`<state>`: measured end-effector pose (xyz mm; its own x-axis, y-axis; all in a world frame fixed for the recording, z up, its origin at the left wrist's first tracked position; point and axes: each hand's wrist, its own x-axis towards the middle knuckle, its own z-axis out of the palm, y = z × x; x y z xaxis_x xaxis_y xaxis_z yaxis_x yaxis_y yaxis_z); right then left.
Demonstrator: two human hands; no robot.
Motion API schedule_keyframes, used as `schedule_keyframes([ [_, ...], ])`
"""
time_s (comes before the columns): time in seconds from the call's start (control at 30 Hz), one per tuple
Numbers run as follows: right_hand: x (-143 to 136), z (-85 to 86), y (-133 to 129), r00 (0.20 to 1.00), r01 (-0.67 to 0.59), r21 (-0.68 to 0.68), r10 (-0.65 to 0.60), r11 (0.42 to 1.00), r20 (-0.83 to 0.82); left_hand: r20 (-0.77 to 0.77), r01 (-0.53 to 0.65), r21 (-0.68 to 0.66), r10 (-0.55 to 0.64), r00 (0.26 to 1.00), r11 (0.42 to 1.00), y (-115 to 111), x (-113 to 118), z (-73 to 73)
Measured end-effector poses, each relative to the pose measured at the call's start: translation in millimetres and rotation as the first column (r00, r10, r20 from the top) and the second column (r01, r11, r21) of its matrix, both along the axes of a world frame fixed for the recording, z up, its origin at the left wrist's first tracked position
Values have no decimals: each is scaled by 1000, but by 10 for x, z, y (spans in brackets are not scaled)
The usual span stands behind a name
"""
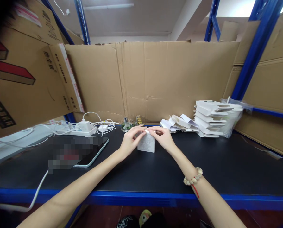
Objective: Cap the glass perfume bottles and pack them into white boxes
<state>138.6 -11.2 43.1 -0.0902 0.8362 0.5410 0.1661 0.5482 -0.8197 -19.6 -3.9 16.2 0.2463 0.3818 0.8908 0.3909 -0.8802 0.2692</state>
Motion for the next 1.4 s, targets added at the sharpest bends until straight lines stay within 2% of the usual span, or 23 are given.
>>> schedule_keyframes([
  [0.13,1,-2,-19,1000,-5,-73,6,997,24,-39,-33,-4,33,999,999,16,-5,-15],
  [0.2,3,15,-36,999,21,-121,-16,992,35,-75,-15,-5,14,997,1000,32,-18,-33],
  [0.3,26,46,-58,995,90,-118,-85,989,47,-99,46,-53,-51,994,998,49,-38,-59],
  [0.37,62,56,-60,995,94,-149,-87,984,53,-90,18,-97,-27,996,995,46,-46,-67],
  [0.5,137,-1,-31,982,-34,-316,91,948,167,-84,-113,-178,99,992,978,19,-40,-69],
  [0.6,135,-95,-23,907,-50,-454,231,889,353,-114,-52,-286,20,993,957,10,-30,-96],
  [0.7,114,-145,-39,838,-38,-454,276,890,471,-148,-3,-374,-56,987,927,1,-29,-130],
  [0.77,125,-132,-48,829,0,-425,237,905,506,-182,-15,-402,-63,981,916,-20,-27,-141],
  [0.9,201,-61,-43,808,218,-390,59,895,586,-291,-55,-414,-75,954,908,-86,4,-152],
  [1.0,225,-47,-17,753,339,-374,-11,863,658,-416,-43,-405,-142,898,914,-124,38,-172],
  [1.1,182,-84,25,704,446,-298,-125,844,699,-520,-34,-402,-197,831,915,-149,56,-179],
  [1.2,91,-135,72,674,522,-228,-234,822,701,-588,-79,-409,-197,784,909,-172,56,-163],
  [1.3,-14,-158,117,630,570,-187,-280,800,725,-635,-123,-400,-178,751,908,-199,52,-147],
  [1.4,-105,-152,172,649,583,-197,-306,788,697,-661,-145,-387,-164,732,911,-221,51,-140],
])
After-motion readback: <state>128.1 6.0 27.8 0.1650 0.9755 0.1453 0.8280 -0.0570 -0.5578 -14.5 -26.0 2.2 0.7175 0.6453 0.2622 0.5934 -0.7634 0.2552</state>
